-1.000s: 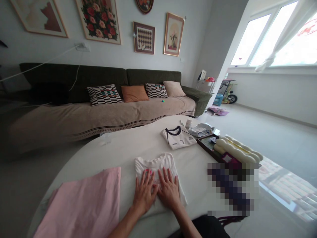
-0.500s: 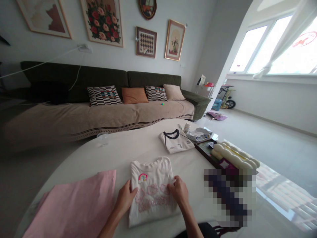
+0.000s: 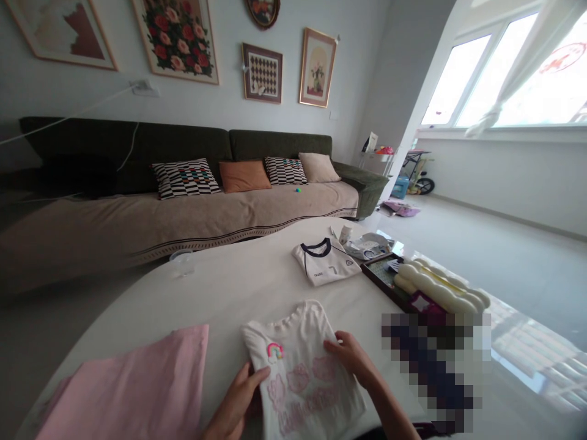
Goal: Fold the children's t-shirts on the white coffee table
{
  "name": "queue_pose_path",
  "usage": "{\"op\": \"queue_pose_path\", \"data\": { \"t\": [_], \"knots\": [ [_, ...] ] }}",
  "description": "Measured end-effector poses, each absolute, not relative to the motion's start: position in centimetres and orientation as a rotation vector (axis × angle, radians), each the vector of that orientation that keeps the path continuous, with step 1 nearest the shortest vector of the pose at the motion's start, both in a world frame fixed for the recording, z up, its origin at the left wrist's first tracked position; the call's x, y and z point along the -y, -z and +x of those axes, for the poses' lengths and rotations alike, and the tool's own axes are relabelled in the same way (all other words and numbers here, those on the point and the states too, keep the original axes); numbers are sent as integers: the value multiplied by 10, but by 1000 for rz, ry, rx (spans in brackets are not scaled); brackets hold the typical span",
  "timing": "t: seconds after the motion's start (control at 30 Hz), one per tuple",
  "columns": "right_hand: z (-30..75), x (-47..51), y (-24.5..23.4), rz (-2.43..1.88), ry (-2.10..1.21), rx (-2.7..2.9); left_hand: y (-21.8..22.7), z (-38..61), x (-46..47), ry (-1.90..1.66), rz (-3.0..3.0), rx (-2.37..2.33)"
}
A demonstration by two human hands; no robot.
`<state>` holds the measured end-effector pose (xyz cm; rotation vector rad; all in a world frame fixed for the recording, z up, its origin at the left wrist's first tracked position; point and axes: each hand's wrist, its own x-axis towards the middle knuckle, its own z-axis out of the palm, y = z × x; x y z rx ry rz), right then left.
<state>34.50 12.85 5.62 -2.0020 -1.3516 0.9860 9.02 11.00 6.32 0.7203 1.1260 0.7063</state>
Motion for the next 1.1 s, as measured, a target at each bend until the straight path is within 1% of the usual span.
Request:
{"op": "queue_pose_path", "data": {
  "t": [0.1, 0.2, 0.27, 0.37, 0.53, 0.6, 0.67, 0.73, 0.8, 0.97, 1.03, 1.1],
  "knots": [
    [356, -121, -57, -1941, -1016, 1305, -48, 102, -102, -772, 597, -1097],
    [369, -122, -69, -1844, -1023, 1327, -51, 111, -105, -844, 610, -1032],
    [382, -129, -81, -1778, -1007, 1353, -67, 119, -116, -787, 671, -968],
    [408, -152, -106, -1722, -944, 1384, -104, 138, -146, -710, 800, -883],
    [458, -224, -155, -1760, -703, 1438, -162, 185, -226, -780, 1027, -792],
    [475, -260, -172, -1831, -542, 1459, -172, 204, -259, -831, 1122, -832],
    [485, -293, -178, -1916, -349, 1477, -171, 217, -285, -878, 1197, -933],
    [483, -317, -168, -1979, -199, 1531, -159, 221, -299, -890, 1230, -1036],
    [468, -328, -143, -2008, -153, 1646, -141, 213, -300, -874, 1230, -1096],
    [418, -317, -65, -2046, -276, 1939, -94, 143, -267, -844, 1274, -1279],
    [411, -311, -52, -2067, -290, 1981, -82, 100, -249, -844, 1394, -1379],
    [411, -310, -53, -2084, -299, 1999, -77, 53, -229, -859, 1552, -1521]
  ]
}}
